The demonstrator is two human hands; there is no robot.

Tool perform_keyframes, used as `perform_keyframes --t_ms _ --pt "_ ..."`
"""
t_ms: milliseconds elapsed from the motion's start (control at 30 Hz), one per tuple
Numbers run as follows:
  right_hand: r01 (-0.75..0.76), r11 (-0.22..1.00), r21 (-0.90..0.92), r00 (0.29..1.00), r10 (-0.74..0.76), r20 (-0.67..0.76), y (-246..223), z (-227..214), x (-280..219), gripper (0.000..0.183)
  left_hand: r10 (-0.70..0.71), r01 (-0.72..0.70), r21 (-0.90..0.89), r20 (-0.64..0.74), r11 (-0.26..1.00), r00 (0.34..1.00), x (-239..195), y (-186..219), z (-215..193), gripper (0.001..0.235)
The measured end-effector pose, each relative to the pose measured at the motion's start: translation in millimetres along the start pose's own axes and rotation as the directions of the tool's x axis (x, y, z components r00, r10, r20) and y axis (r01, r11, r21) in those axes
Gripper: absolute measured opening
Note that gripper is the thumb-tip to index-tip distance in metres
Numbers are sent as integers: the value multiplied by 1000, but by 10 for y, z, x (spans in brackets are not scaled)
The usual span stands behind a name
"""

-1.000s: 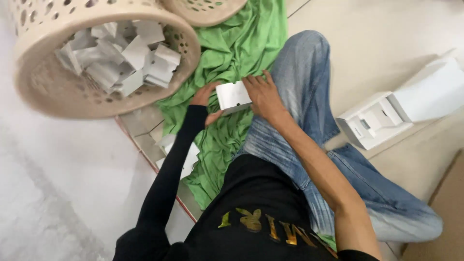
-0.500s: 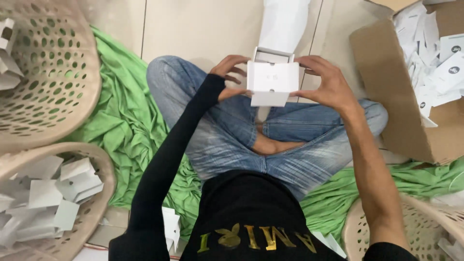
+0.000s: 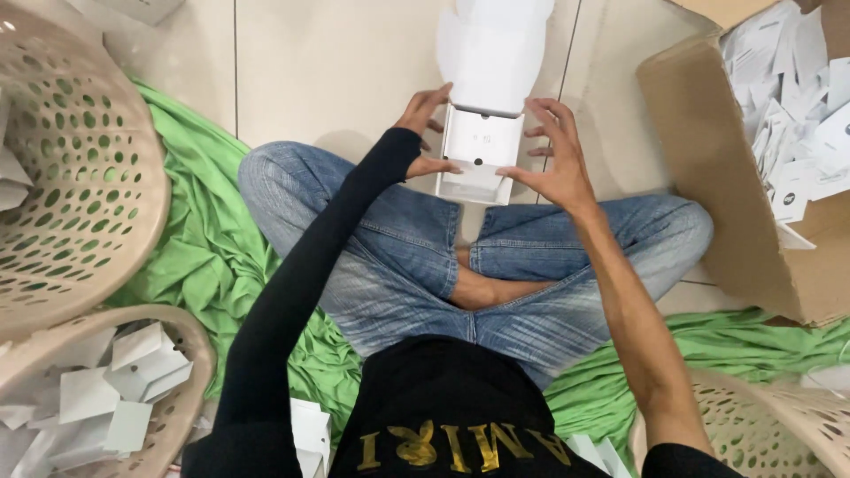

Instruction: The person sits cross-legged on the floor folding flat white cardboard boxes into shape and placing a folded instruction leaflet inside each one. They take boxes and leaflets from a cardboard carton, fold the box flaps closed, and drop the finished boxes into perforated plastic baskets.

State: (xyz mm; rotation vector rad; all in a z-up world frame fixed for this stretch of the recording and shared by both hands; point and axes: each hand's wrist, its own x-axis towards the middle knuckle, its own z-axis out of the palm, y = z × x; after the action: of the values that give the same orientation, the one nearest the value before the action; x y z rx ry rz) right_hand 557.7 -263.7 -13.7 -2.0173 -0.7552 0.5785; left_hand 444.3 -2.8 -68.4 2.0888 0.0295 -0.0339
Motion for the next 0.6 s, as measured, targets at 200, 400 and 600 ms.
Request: perform_keyframes --t_ms 200,400,600 --pt "-188 966 179 978 200 -53 836 223 508 110 -302 303 -169 30 938 953 428 -443 315 135" --pt "-249 944 218 960 270 -72 1193 -158 1535 104 -416 233 -576 -206 783 886 1734 -1408 366 124" --pt "-181 983 44 967 186 -174 261 -539 1359 91 -264 224 -299 -99 928 960 1928 -478 24 104"
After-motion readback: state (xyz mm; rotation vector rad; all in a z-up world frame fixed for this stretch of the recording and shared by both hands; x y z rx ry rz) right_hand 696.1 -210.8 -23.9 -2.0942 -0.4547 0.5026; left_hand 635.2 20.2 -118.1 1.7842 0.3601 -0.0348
